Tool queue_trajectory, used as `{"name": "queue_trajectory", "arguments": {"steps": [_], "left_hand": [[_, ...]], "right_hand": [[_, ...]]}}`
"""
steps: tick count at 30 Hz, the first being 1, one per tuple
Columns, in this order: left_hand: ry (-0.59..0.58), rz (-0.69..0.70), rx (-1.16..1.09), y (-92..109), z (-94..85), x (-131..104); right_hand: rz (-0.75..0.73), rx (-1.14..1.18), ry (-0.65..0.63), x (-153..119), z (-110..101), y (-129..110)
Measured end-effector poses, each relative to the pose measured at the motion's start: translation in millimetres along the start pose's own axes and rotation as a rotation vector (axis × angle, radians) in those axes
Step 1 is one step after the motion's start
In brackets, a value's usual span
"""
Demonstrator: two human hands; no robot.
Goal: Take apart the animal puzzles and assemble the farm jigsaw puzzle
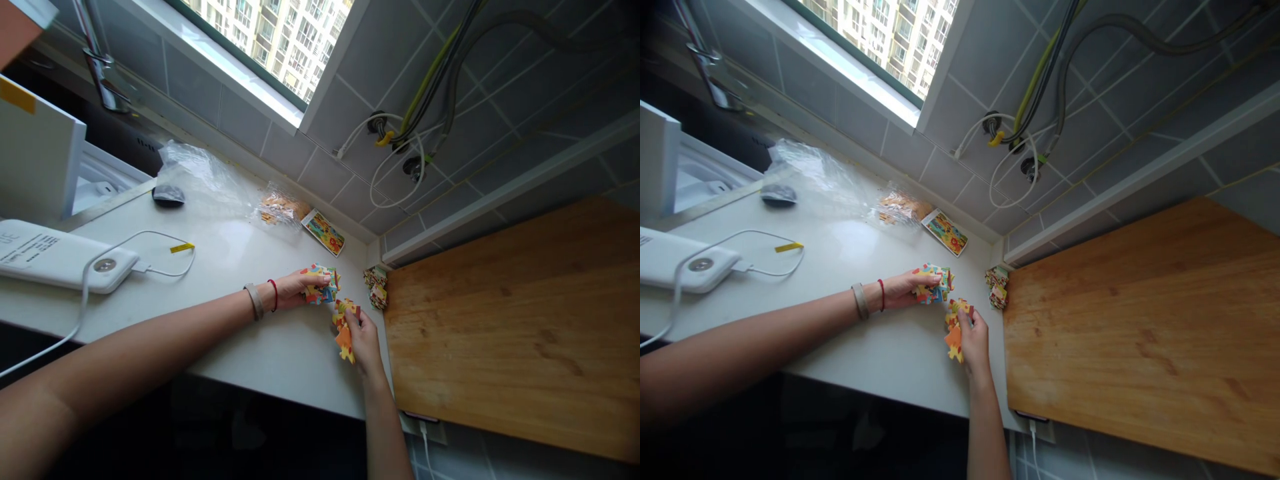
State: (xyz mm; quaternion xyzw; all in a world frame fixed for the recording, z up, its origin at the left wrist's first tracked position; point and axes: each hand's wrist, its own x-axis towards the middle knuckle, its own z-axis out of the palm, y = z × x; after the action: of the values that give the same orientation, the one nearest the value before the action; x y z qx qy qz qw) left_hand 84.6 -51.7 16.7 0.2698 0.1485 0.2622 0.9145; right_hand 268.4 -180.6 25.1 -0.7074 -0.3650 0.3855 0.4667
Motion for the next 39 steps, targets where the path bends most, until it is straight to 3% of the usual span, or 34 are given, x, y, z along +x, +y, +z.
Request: {"name": "queue_trajectory", "arguments": {"steps": [6, 13, 18, 24, 29, 32, 36, 39], "left_hand": [[0.002, 0.028, 0.042, 0.9, -0.5, 2.0], [0.104, 0.158, 0.121, 4.5, -4.5, 6.7], [0.250, 0.243, 0.307, 3.2, -9.3, 7.1], [0.254, 0.293, 0.600, 2.9, -9.5, 4.0], [0.400, 0.341, 0.767, 6.8, -6.0, 1.5], [0.428, 0.353, 0.861, 6.7, -4.0, 0.0], [0.430, 0.349, 0.923, 3.6, -7.5, -0.6], [0.443, 0.346, 0.854, 1.8, -13.5, 0.3]], "right_hand": [[-0.058, 0.149, -0.094, 38.6, 27.2, -12.5], [-0.139, 0.182, -0.207, 59.0, 43.0, -11.4], [-0.202, 0.170, -0.296, 67.7, 48.1, -2.1], [-0.157, 0.342, -0.210, 71.9, 51.4, 4.2], [-0.014, 0.563, 0.007, 79.7, 44.9, 0.1], [0.140, 0.725, 0.077, 85.6, 34.2, -3.5], [0.432, 0.950, -0.013, 90.8, 14.4, -7.9], [0.478, 1.020, -0.071, 91.5, 4.1, -7.8]]}}
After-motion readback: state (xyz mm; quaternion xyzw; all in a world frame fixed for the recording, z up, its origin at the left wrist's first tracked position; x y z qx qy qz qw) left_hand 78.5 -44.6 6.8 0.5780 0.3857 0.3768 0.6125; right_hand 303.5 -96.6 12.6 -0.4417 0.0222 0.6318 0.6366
